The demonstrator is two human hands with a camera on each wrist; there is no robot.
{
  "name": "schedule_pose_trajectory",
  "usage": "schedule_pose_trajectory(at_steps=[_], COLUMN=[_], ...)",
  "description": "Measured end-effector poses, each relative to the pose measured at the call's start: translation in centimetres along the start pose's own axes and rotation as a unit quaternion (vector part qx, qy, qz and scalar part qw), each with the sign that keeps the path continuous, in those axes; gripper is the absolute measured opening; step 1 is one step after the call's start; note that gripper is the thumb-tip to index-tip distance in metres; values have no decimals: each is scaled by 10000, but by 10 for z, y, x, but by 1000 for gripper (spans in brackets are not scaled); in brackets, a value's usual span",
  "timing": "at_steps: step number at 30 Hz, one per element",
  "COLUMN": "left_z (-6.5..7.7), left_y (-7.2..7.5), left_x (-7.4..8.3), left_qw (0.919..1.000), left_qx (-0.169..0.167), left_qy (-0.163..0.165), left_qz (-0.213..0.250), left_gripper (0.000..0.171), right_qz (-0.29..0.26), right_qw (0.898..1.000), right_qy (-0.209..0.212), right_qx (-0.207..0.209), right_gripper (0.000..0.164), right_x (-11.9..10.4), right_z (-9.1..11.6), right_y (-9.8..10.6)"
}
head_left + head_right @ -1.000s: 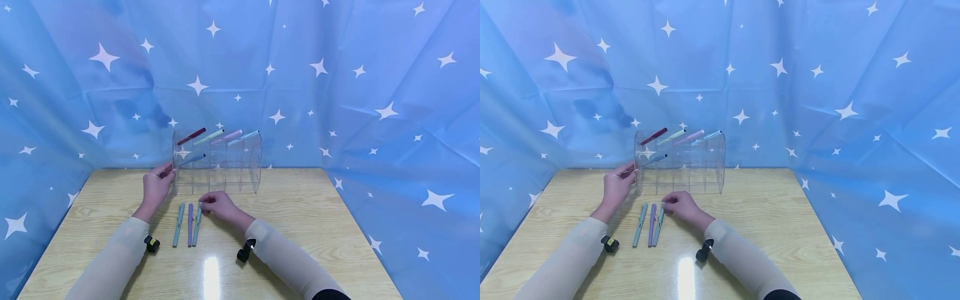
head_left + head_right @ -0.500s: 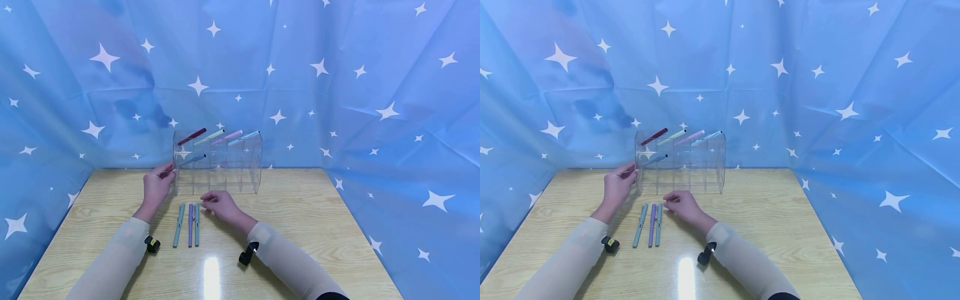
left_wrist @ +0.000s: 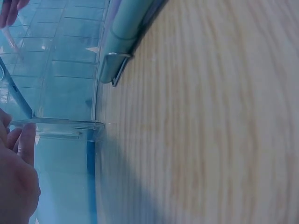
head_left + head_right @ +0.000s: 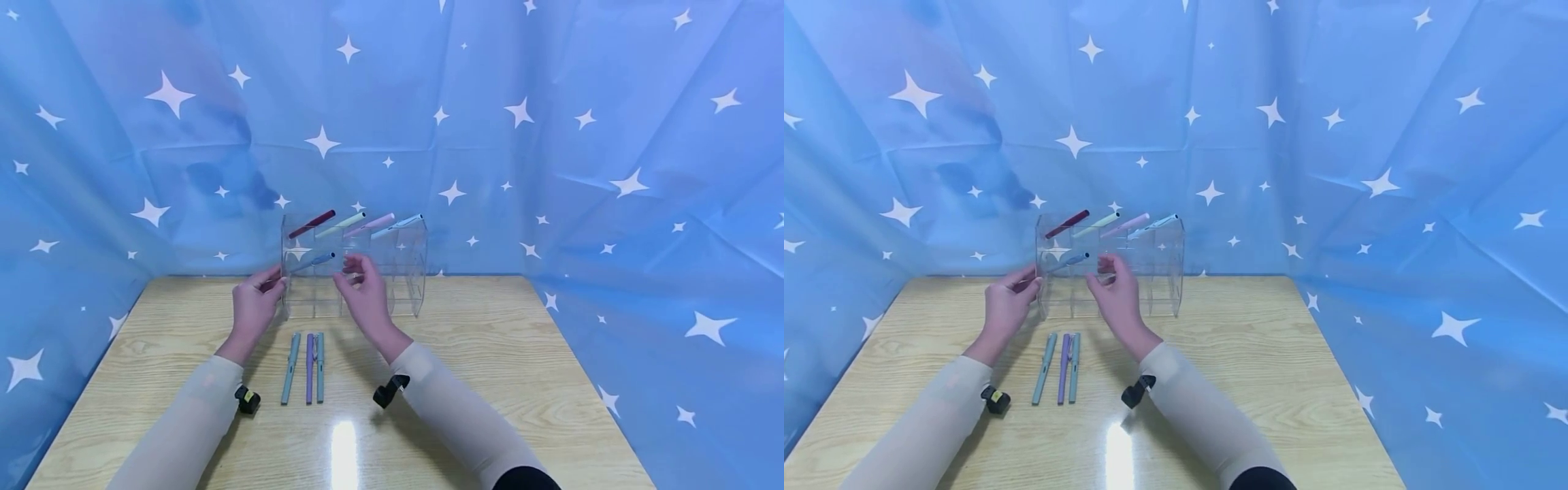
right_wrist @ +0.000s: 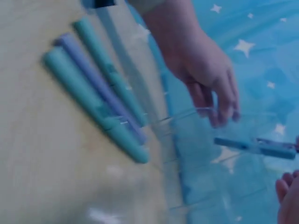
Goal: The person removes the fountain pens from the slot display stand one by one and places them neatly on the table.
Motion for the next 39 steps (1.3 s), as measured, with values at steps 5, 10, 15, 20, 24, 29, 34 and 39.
schedule_pose_trajectory(at_steps=[5, 10, 15, 20, 24, 29, 34, 39], left_z=[0, 1, 1, 0, 0, 0, 1, 1], left_y=[0, 1, 4, 4, 2, 1, 1, 2], left_x=[0, 2, 2, 1, 2, 1, 1, 2], left_qw=[10000, 10000, 10000, 9999, 9999, 9997, 9999, 9999], left_qx=[10, -25, 37, 58, 42, 111, 49, 4], left_qy=[-27, 18, 24, -70, -143, -194, -124, -95], left_qz=[-28, -31, -81, -86, -47, -85, -75, -112], left_gripper=[37, 37, 37, 36, 35, 34, 36, 37], right_qz=[138, 246, 116, -143, -236, -363, -406, -468], right_qw=[9999, 9996, 9996, 9980, 9972, 9973, 9974, 9956], right_qy=[-40, -121, -227, -561, -635, -434, -53, 408], right_qx=[31, 48, 156, 245, 322, 463, 591, 707], right_gripper=[45, 44, 41, 37, 31, 27, 28, 30], right_x=[1, 3, 2, 0, 1, -1, -11, -21], right_z=[-19, -25, -27, -29, -30, -32, -39, -46], right_y=[-12, -22, -28, -29, -26, -19, -7, 8])
Point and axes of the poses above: each hand's wrist, its own z-axis away from the middle knuckle, its own y-axis out of the back of the hand, x = y × z, the point moved 2 cm from there along -z, towards the middle knuckle, and after that the axes turned 11 degrees about y, right-handed, at the moved point
